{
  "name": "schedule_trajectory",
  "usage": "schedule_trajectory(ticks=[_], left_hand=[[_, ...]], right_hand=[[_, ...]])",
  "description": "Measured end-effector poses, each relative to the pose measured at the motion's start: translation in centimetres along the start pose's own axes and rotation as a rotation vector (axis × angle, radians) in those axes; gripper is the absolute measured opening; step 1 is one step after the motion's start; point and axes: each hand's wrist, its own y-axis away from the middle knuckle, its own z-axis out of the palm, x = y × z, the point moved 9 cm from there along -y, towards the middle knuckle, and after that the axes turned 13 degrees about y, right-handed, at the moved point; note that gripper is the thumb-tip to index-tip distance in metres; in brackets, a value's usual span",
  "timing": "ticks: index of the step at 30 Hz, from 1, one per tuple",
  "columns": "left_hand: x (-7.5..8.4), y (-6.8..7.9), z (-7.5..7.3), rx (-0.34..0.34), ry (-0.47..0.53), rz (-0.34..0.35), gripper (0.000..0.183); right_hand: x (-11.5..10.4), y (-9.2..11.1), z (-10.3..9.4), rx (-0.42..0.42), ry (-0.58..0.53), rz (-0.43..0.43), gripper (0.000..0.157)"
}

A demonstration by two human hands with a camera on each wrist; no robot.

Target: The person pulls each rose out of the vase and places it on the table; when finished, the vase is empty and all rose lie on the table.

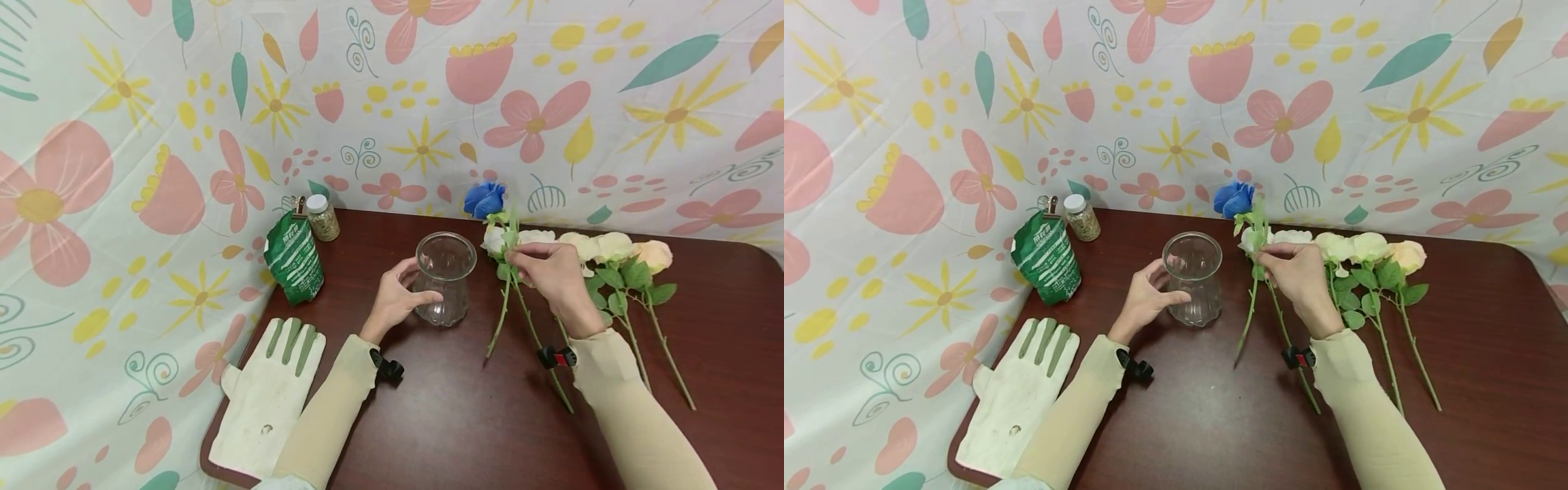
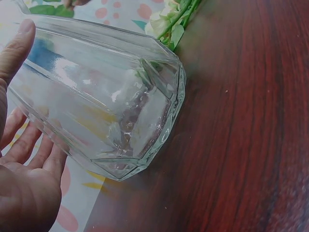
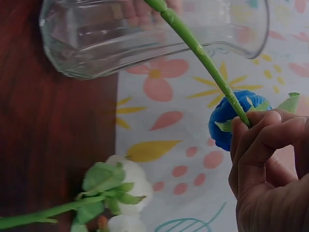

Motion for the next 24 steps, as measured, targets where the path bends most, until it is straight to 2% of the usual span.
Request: schedule_trajectory(ticks=[6, 10, 19, 24], left_hand=[[0.0, 0.0, 0.0, 0.001, 0.008, 0.001, 0.071], [0.1, 0.0, 0.0, -0.001, 0.012, 0.003, 0.071], [0.0, 0.0, 0.0, 0.006, 0.013, -0.002, 0.07], [0.1, 0.1, 0.0, 0.002, 0.013, -0.001, 0.069]], right_hand=[[1.6, -0.5, 1.2, -0.033, 0.044, 0.013, 0.029], [2.4, -0.6, 1.9, -0.067, 0.074, 0.042, 0.036], [3.9, -0.8, 3.2, -0.127, 0.114, 0.084, 0.037], [4.5, -1.0, 3.8, -0.172, 0.133, 0.08, 0.037]])
